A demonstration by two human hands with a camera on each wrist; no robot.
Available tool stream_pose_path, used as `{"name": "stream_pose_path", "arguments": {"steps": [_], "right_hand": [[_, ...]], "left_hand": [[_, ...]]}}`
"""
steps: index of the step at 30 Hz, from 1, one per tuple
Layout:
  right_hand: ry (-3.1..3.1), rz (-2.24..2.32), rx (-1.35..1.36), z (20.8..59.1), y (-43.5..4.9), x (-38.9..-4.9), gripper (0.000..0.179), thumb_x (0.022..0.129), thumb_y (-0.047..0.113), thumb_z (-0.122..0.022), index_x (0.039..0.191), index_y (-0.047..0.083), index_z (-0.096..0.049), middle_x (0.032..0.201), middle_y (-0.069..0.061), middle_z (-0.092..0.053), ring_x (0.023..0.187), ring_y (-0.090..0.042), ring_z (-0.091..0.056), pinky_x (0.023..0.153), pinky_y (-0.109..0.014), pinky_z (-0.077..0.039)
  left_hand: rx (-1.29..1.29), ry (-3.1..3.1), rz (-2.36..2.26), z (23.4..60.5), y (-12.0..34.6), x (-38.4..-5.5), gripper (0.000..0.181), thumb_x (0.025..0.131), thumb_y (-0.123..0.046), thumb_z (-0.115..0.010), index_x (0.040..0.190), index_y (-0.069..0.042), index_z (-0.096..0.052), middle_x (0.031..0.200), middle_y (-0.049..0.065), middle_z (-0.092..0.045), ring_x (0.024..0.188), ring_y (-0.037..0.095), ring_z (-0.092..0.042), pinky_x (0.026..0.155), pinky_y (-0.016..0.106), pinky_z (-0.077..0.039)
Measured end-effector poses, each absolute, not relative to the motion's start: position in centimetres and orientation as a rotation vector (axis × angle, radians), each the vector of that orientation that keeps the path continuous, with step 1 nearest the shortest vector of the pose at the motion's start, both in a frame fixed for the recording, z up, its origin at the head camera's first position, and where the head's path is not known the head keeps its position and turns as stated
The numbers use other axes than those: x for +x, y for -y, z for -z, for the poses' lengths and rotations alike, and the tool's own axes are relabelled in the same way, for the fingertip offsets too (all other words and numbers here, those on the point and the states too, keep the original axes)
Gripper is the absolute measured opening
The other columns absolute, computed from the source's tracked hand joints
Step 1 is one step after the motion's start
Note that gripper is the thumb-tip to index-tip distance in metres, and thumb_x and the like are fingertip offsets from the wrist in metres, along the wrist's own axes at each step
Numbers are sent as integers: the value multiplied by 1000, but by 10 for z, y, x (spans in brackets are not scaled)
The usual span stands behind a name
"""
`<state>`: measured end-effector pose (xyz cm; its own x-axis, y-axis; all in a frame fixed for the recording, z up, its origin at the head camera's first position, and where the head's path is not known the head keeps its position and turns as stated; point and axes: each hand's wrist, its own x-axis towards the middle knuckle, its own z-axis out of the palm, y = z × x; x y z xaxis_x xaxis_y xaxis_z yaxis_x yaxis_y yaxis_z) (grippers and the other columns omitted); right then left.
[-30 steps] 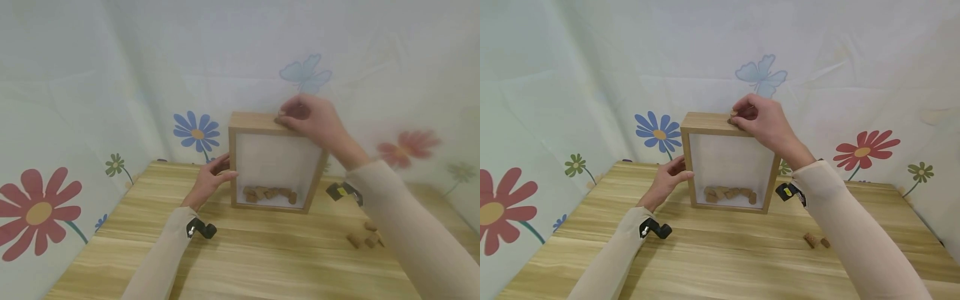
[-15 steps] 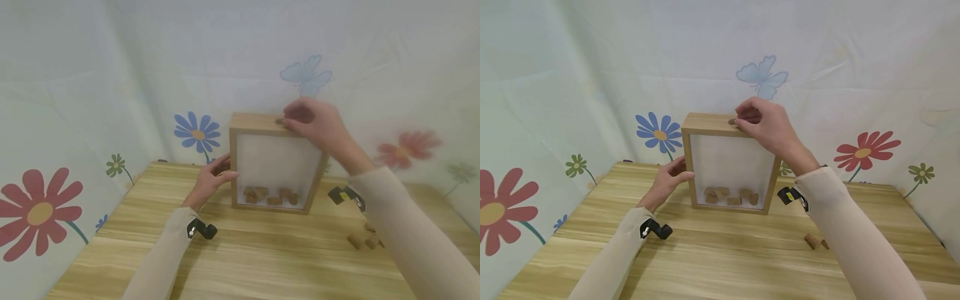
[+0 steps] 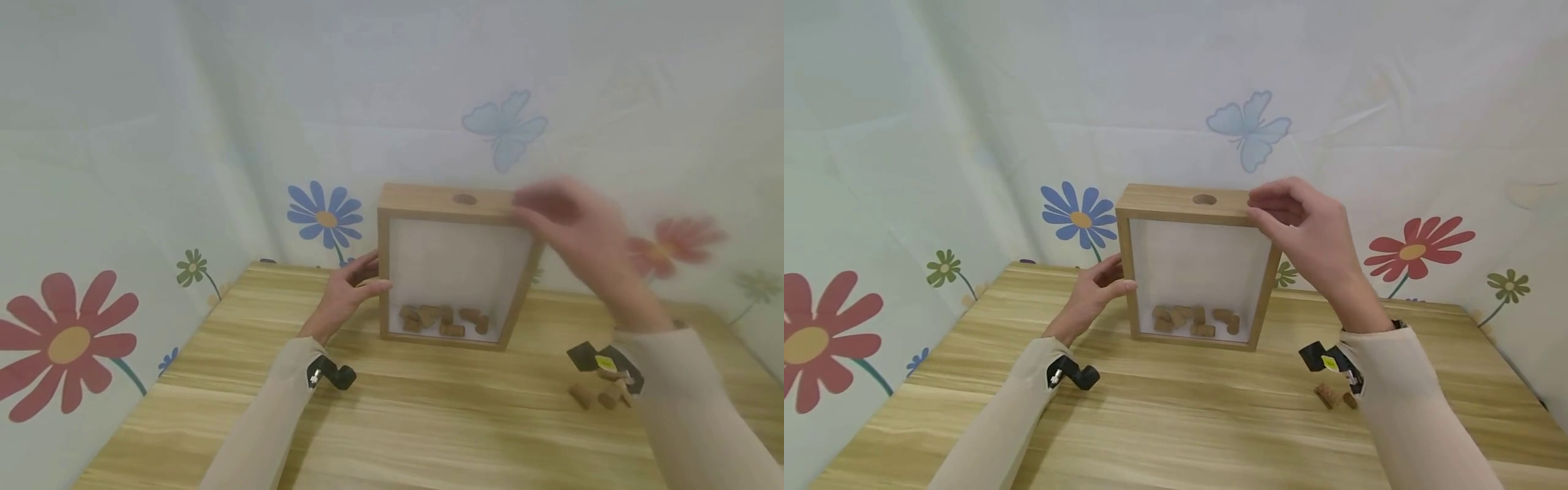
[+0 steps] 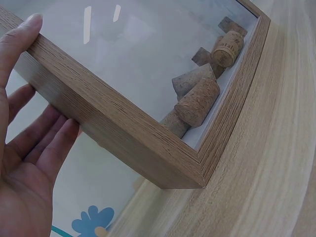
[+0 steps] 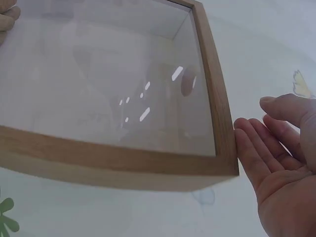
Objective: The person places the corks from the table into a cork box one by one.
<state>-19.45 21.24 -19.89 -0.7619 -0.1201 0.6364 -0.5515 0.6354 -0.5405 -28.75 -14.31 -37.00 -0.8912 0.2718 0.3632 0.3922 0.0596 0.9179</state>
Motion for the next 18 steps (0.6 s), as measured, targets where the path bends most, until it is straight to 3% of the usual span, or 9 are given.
{"name": "stream_pose_path", "arguments": {"steps": [7,11,18], "right_hand": [[2195,-1072,446,220,-241,-178,30,97,20,-81,126,12,-75,120,2,-75,105,-6,-66,91,-13,-50],[2173,-1033,455,235,-256,-176,29,94,10,-82,123,6,-76,115,10,-74,103,-3,-65,90,-11,-48],[2260,-999,433,262,-284,-177,30,93,10,-84,122,6,-77,108,24,-70,98,3,-62,87,-7,-44]], "left_hand": [[-699,2224,1960,370,143,-289,69,96,-16,-79,159,-12,-50,148,15,-61,136,30,-57,111,45,-50],[-692,2230,1957,371,144,-290,69,96,-18,-80,159,-13,-51,149,14,-60,138,30,-56,111,44,-50],[-669,2243,1965,369,144,-288,72,95,-21,-81,160,-14,-50,149,14,-60,138,29,-56,112,44,-49]]}}
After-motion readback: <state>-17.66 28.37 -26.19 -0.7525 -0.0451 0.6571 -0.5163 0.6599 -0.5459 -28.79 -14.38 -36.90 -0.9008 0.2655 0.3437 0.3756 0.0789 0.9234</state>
